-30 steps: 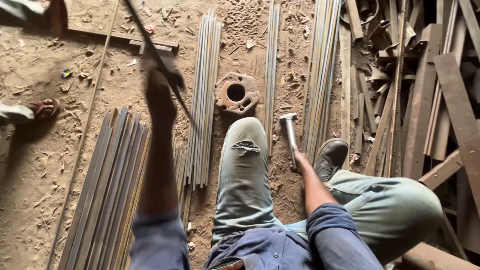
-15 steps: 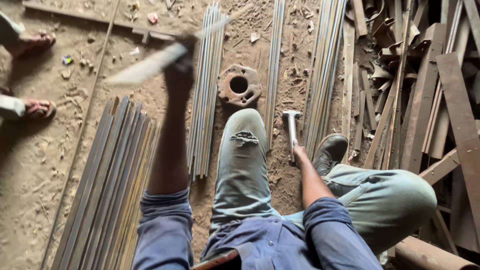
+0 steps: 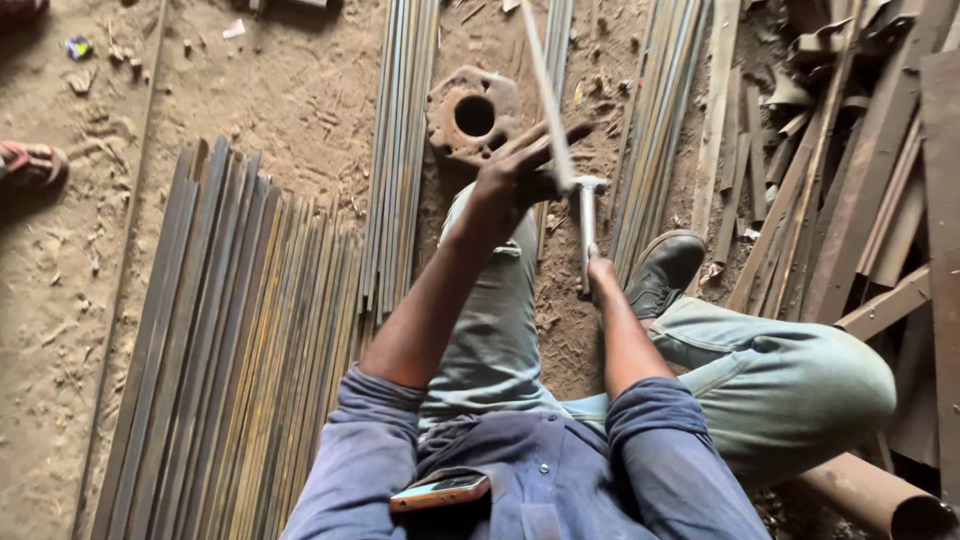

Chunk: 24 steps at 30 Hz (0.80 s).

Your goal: The person sits on the ground and repeatedly strikes long metal rods with a hammer. They hold each rod against a circular metal anvil and hit it multiple times before moving it to a pile.

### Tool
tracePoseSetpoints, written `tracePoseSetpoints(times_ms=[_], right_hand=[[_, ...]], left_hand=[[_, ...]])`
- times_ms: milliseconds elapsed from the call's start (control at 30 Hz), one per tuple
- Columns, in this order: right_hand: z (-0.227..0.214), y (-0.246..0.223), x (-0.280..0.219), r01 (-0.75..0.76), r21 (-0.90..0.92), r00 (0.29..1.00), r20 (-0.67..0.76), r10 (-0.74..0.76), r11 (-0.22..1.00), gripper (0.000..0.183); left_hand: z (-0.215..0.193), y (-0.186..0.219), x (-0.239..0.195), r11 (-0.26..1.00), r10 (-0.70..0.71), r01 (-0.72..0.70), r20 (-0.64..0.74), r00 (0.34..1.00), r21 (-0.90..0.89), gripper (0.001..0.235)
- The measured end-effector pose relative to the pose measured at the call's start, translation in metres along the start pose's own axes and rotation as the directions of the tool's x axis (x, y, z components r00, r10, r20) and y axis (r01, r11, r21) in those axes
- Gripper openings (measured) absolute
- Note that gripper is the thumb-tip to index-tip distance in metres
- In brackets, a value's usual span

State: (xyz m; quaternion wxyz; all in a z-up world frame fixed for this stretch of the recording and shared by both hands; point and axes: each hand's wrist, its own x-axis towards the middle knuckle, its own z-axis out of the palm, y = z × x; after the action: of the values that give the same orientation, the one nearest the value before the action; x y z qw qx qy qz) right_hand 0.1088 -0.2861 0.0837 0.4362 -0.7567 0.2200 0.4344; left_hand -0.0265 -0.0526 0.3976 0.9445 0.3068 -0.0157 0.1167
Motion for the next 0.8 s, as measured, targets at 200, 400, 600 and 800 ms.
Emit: tracePoseSetpoints(times_ms=[200,400,600,800], right_hand=[[-0.003,0.012,0.012,0.079,-0.015,0.997,0.0,-0.079,0.997,0.066],[-0.005,0.014,0.018,0.074,-0.035,0.997,0.007,-0.074,0.997,0.065],[-0.008,0.014,0.018,0.058,-0.037,0.998,0.014,-0.058,0.998,0.066],[-0.009,0.015,0.015,0.06,-0.041,0.998,0.017,-0.06,0.997,0.064]], left_hand=[[0.015,-0.023,0.024,0.949,0.062,-0.024,0.112,0.992,-0.315,0.047],[-0.003,-0.052,0.045,0.928,0.12,-0.094,0.049,0.992,-0.36,0.042],[0.002,-0.052,0.055,0.939,0.061,-0.027,0.088,0.994,-0.343,0.052],[0.01,-0.044,0.055,0.983,0.064,-0.06,0.019,0.998,-0.171,0.06]])
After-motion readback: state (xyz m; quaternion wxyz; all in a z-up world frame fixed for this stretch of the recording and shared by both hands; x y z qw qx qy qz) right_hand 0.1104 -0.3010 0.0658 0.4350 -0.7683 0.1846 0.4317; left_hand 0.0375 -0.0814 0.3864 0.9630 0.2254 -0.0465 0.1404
